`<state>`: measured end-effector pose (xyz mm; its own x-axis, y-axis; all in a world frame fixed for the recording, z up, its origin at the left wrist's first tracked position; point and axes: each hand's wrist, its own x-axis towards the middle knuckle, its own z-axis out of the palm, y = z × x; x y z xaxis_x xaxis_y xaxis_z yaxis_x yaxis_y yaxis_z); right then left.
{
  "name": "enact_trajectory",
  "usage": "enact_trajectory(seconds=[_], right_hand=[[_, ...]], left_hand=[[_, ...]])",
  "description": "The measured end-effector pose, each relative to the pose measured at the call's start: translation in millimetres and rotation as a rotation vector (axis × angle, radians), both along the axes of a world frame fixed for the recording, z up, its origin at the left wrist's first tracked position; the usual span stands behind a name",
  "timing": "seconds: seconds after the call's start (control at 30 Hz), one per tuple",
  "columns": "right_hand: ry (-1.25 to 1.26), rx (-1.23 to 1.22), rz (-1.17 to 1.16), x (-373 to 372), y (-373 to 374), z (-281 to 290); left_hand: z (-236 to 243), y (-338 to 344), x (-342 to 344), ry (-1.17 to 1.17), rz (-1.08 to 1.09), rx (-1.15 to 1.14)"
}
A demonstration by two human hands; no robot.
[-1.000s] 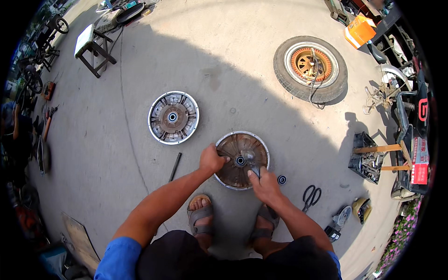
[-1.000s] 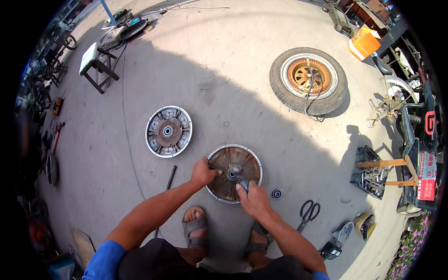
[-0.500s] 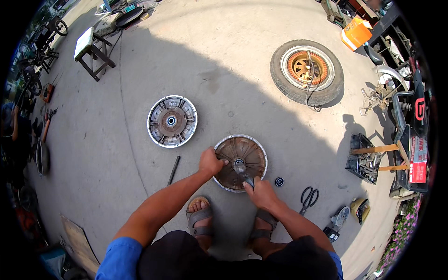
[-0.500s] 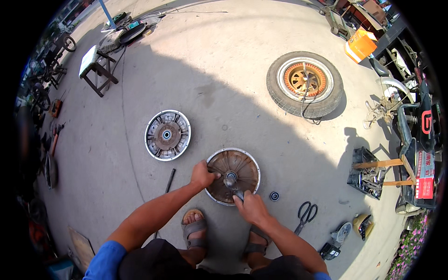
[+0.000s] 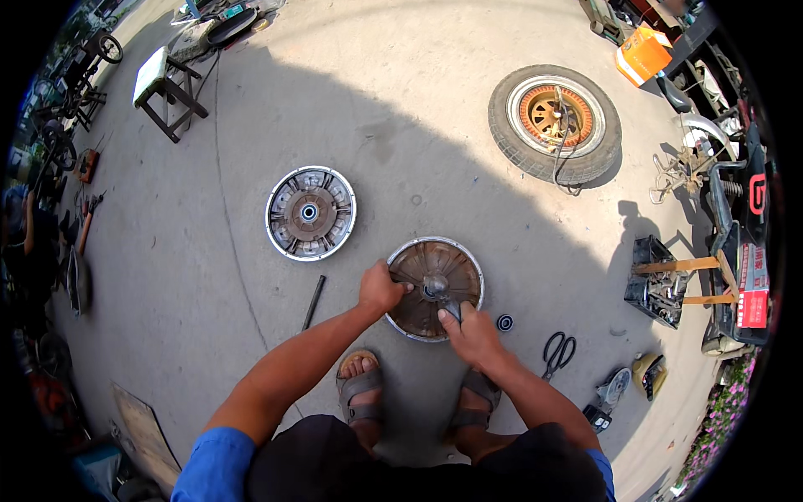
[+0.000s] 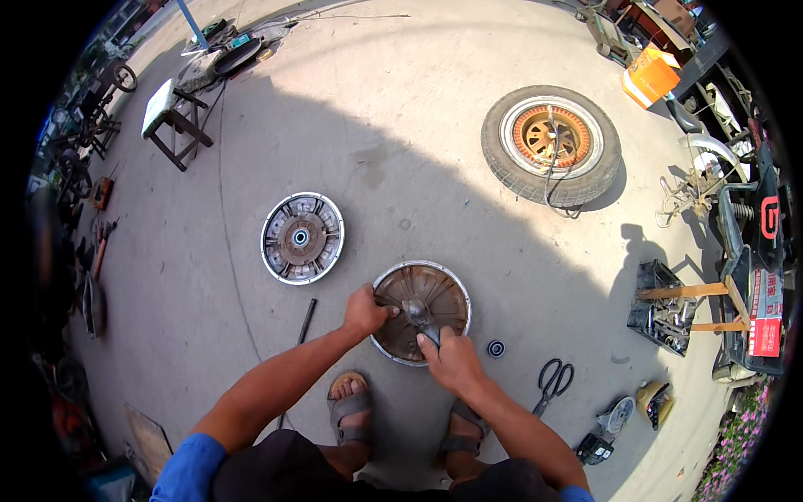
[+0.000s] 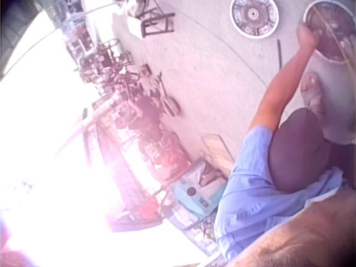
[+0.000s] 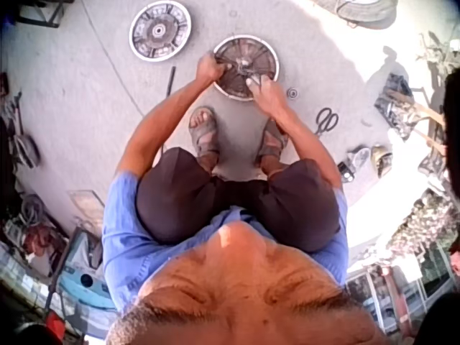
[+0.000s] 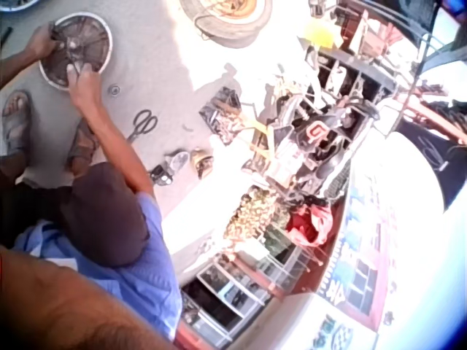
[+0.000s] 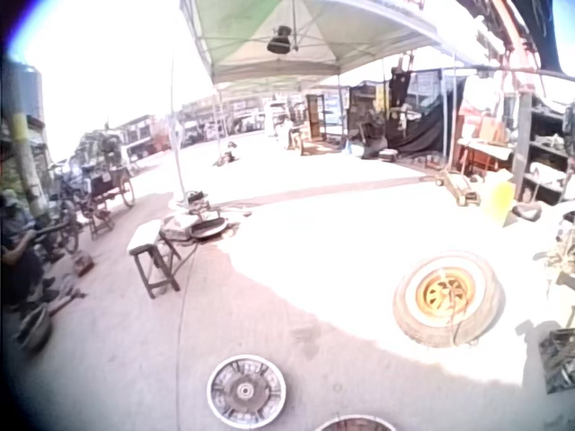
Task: The person is repairing a mechanical part, likely a bearing or hub, using pliers and a hammer. They apply grease to the part and then use a hammer to secure it into a larger circular component.
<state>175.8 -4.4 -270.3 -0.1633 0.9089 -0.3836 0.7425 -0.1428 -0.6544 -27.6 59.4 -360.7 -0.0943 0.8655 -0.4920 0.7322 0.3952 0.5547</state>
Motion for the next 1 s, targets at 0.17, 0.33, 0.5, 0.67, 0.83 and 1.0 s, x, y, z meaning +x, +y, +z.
enact_trajectory(seconds=[0.17,0.33,0.5,0.67,0.83,1.0], right_hand=[[-0.017,-0.020,0.017,0.0,0.9,-20.1],[0.052,-0.068,-0.088,8.9,-4.3,-18.8],[-0.012,0.025,-0.017,12.1,-22.6,-22.9],[-0.021,0.007,-0.093,9.5,-1.5,-23.3],[0.082,0.113,-0.137,8.9,-7.6,-10.6],[-0.036,0.018,-0.018,13.2,-4.4,-26.6]], left_hand=[[-0.9,3.6,0.0,-0.044,0.030,-0.003],[-1.7,0.5,1.9,0.002,0.009,0.013],[-6.5,-1.7,1.8,-0.027,0.026,-0.018],[-5.3,3.0,2.4,-0.001,0.000,0.007],[-2.7,0.0,3.9,-0.035,0.021,0.001],[-4.5,-2.5,4.0,-0.012,0.013,0.008]])
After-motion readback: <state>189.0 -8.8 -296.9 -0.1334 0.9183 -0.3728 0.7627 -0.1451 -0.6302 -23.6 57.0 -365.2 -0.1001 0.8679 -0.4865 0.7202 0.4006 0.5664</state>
